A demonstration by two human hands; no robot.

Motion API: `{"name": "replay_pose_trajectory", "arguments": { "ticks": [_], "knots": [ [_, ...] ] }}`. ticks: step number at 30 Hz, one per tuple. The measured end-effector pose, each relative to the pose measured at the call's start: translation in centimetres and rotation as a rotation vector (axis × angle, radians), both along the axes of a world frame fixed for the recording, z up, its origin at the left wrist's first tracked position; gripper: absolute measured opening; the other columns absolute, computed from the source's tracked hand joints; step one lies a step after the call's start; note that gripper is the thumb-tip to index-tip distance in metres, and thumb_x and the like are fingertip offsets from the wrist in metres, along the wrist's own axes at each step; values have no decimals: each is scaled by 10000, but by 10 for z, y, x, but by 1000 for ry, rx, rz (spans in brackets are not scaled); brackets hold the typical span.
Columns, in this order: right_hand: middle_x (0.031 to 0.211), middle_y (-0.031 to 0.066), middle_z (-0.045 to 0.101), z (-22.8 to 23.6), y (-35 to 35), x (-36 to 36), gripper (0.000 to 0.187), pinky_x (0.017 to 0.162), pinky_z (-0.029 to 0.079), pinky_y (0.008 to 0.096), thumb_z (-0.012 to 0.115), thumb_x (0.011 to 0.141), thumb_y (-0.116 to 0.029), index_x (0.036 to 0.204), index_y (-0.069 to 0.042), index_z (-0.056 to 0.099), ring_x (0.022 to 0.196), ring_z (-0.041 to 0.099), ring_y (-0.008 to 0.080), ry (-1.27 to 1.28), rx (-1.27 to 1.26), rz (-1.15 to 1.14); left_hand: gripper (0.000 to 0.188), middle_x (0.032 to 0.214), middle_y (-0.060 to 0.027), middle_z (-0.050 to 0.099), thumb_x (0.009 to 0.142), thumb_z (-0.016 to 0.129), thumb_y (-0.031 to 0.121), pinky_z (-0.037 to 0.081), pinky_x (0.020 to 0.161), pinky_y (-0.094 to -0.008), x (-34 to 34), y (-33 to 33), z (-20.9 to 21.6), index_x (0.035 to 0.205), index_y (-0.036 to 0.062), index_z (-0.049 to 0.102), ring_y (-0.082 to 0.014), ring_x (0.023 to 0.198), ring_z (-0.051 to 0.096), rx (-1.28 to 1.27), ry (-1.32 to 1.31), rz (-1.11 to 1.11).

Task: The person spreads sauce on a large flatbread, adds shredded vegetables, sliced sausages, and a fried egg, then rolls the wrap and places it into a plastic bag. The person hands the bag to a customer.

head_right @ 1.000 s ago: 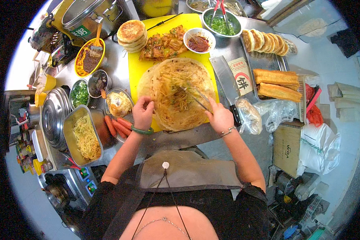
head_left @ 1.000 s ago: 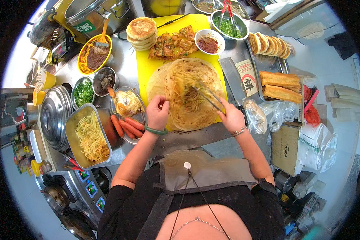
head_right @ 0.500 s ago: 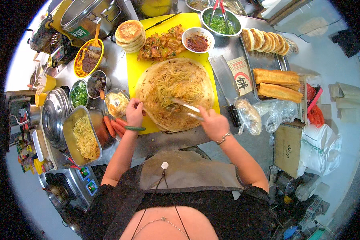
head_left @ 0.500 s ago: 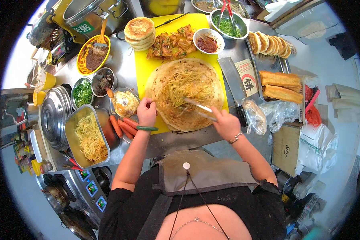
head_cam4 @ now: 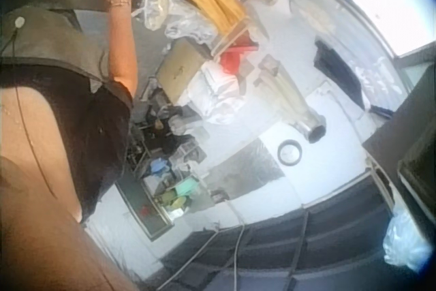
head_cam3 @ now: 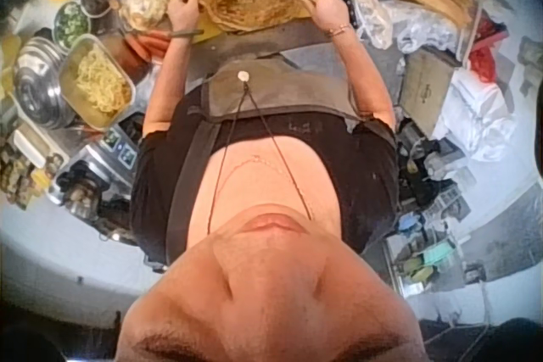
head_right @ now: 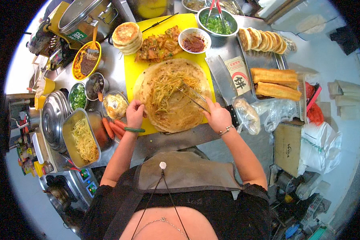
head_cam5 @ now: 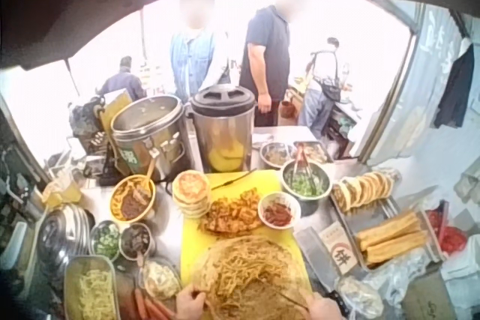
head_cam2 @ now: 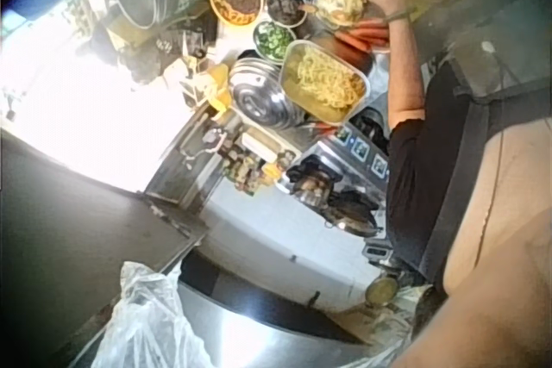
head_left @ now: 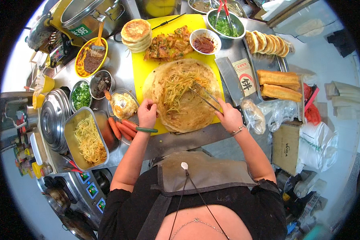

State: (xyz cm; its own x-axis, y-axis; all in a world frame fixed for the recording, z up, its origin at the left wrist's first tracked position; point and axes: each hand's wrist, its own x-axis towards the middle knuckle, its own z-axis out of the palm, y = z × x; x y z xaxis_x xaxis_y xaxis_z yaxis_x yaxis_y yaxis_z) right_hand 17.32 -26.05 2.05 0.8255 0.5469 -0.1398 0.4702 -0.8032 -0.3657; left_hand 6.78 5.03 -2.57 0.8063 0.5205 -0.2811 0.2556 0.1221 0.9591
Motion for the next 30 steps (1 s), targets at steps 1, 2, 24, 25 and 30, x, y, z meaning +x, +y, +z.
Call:
{"name": "replay_pose_trajectory", "arguments": {
  "ticks": [1, 2, 24, 25, 30],
  "knots": [
    [931, 186, 647, -4, 5, 1, 554, 613, 534, 471, 682, 853, -261, 1352, -136, 478, 715, 651, 380, 0, 26, -17, 5, 765, -10, 562, 917, 563, 31, 486, 494, -245, 1, 0, 1, 917, 36, 562, -98, 557, 543, 13, 18, -12],
    [957, 195, 651, -10, 12, -1, 553, 646, 541, 466, 685, 852, -263, 1348, -121, 485, 759, 655, 388, 1, 46, 43, 5, 766, -10, 562, 918, 562, 30, 484, 494, -244, 2, -1, 3, 920, 35, 564, -99, 557, 543, 4, 27, -13],
    [899, 128, 624, 0, 51, -46, 640, 611, 524, 445, 730, 796, -227, 1385, -196, 482, 731, 647, 348, -47, -92, 0, 16, 807, -9, 580, 933, 558, 43, 490, 513, -248, 1, 1, 6, 944, 33, 563, -96, 615, 561, -69, -10, -27],
    [878, 130, 624, 1, 44, -39, 635, 609, 524, 439, 731, 797, -223, 1383, -188, 488, 722, 644, 346, -54, -90, -27, 14, 807, -8, 580, 933, 556, 41, 490, 514, -248, 0, 2, 5, 943, 34, 563, -95, 621, 561, -74, -5, -22],
    [933, 166, 654, 15, 10, -8, 598, 676, 542, 437, 719, 829, -246, 1373, -134, 497, 758, 662, 360, 77, 69, -115, 11, 800, -5, 575, 933, 550, 39, 486, 510, -244, -3, 6, 4, 926, 37, 559, -91, 621, 557, -76, 0, -22]
  ]
}}
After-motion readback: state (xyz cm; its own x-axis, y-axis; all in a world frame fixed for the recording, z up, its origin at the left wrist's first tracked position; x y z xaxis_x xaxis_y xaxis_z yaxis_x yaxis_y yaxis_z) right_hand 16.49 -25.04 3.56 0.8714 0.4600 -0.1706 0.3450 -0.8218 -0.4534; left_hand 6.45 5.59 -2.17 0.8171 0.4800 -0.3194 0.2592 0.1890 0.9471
